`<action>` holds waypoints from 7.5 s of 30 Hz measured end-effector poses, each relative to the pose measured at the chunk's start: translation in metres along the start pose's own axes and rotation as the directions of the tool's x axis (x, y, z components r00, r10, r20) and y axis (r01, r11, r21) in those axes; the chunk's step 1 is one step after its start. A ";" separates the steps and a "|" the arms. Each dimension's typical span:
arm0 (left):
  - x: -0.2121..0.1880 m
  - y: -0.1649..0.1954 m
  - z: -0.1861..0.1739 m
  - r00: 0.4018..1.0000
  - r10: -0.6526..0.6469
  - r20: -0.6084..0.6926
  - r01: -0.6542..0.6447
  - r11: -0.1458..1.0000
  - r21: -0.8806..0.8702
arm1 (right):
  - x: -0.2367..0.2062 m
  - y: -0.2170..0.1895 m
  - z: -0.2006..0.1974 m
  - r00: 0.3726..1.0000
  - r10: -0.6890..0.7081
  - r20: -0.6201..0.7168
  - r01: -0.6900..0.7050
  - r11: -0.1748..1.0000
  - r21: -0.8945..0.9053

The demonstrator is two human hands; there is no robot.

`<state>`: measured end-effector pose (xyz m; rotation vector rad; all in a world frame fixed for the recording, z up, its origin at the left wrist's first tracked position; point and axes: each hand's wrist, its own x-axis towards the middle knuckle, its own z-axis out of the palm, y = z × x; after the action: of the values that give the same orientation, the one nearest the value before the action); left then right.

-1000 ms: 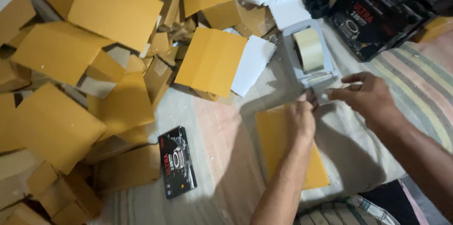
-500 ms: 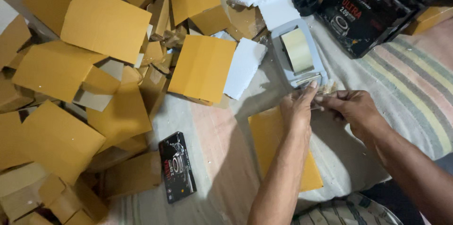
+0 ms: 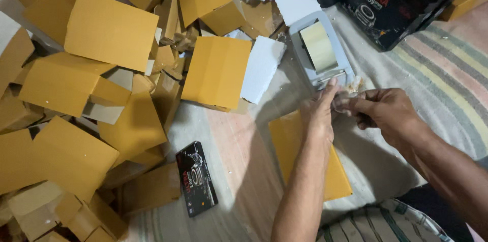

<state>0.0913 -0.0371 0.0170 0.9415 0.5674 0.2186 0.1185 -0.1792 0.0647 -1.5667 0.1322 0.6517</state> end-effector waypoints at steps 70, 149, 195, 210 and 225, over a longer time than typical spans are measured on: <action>-0.096 0.055 -0.130 0.878 0.406 -0.254 0.137 0.295 0.946 | -0.021 0.035 0.087 0.468 -0.734 0.492 0.547 -0.197 -0.814; -0.226 0.073 -0.061 0.350 0.807 0.476 -0.782 -0.028 0.623 | -0.146 0.017 0.060 0.260 -0.966 0.009 0.931 0.248 -0.267; -0.137 0.023 -0.257 0.814 0.241 -0.529 0.035 0.887 0.460 | -0.100 0.049 0.208 0.454 -0.440 0.774 0.777 -0.230 -0.586; -0.132 0.030 -0.255 0.775 0.491 -0.397 0.011 0.618 0.786 | -0.066 0.066 0.172 0.682 -0.410 0.606 0.546 -0.266 -0.794; -0.129 0.037 -0.241 0.781 0.456 -0.426 0.060 0.624 0.779 | -0.016 0.052 0.155 0.617 -0.467 0.633 0.640 -0.170 -0.749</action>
<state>-0.1462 0.1000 -0.0159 1.8200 1.1966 0.5292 0.0307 -0.0435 0.0319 -2.5367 -1.4325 -0.0475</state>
